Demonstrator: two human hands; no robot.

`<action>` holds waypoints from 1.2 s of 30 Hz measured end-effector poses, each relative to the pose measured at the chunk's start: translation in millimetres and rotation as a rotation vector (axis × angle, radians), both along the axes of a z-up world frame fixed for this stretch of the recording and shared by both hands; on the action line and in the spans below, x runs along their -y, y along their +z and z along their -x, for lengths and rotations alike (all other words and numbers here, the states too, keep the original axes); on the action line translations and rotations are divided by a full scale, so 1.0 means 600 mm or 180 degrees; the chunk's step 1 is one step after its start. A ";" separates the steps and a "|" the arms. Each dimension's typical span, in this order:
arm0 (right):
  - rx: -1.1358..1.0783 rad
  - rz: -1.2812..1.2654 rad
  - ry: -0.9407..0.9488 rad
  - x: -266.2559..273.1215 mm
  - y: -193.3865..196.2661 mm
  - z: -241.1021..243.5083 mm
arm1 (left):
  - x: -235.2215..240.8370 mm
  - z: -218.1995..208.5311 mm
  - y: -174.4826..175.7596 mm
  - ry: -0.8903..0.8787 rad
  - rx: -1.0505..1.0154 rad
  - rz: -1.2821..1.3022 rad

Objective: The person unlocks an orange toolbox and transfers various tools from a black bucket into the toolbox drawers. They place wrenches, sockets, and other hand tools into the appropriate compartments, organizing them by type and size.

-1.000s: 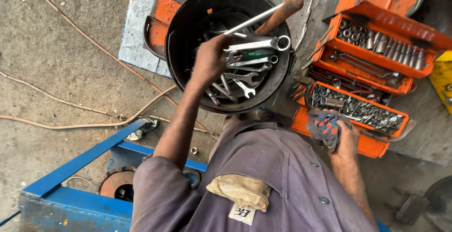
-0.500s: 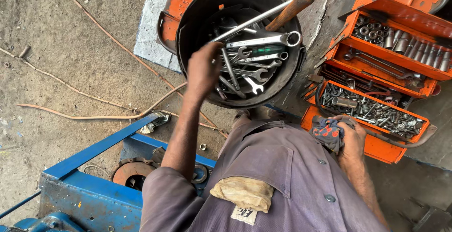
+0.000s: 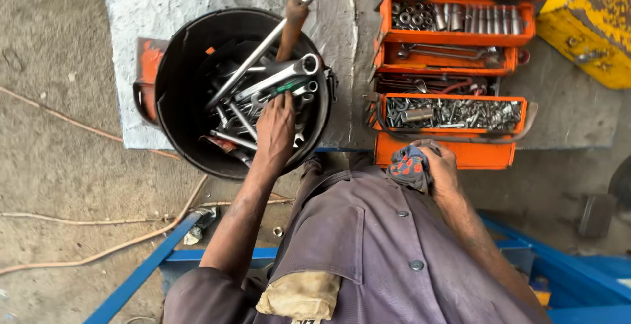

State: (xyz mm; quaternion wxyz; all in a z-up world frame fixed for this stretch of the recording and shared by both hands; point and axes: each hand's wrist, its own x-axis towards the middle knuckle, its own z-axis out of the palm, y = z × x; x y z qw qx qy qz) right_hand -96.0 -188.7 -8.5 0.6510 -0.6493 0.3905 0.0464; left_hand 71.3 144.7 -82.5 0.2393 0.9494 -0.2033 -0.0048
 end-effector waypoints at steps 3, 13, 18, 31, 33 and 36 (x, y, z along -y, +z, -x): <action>-0.0070 -0.0078 -0.0059 -0.009 0.003 0.002 | -0.006 0.003 -0.029 0.0006 0.0353 -0.0120; -0.0032 -0.0357 -0.0043 0.009 0.001 -0.010 | 0.007 -0.041 -0.046 -0.0496 0.0592 -0.1498; -0.0126 -0.0408 -0.0151 0.016 -0.003 -0.019 | -0.036 -0.012 -0.006 -0.0540 -0.0094 -0.0893; -0.0015 -0.0319 0.0376 -0.017 0.007 -0.047 | -0.119 -0.074 0.207 -0.0070 0.0069 0.3770; -0.0012 -0.0318 0.0372 -0.019 0.014 -0.046 | -0.135 -0.098 0.226 0.0050 -0.0078 0.4169; -0.0004 -0.0408 0.0246 -0.018 0.021 -0.037 | -0.142 -0.115 0.233 0.0066 0.0026 0.3872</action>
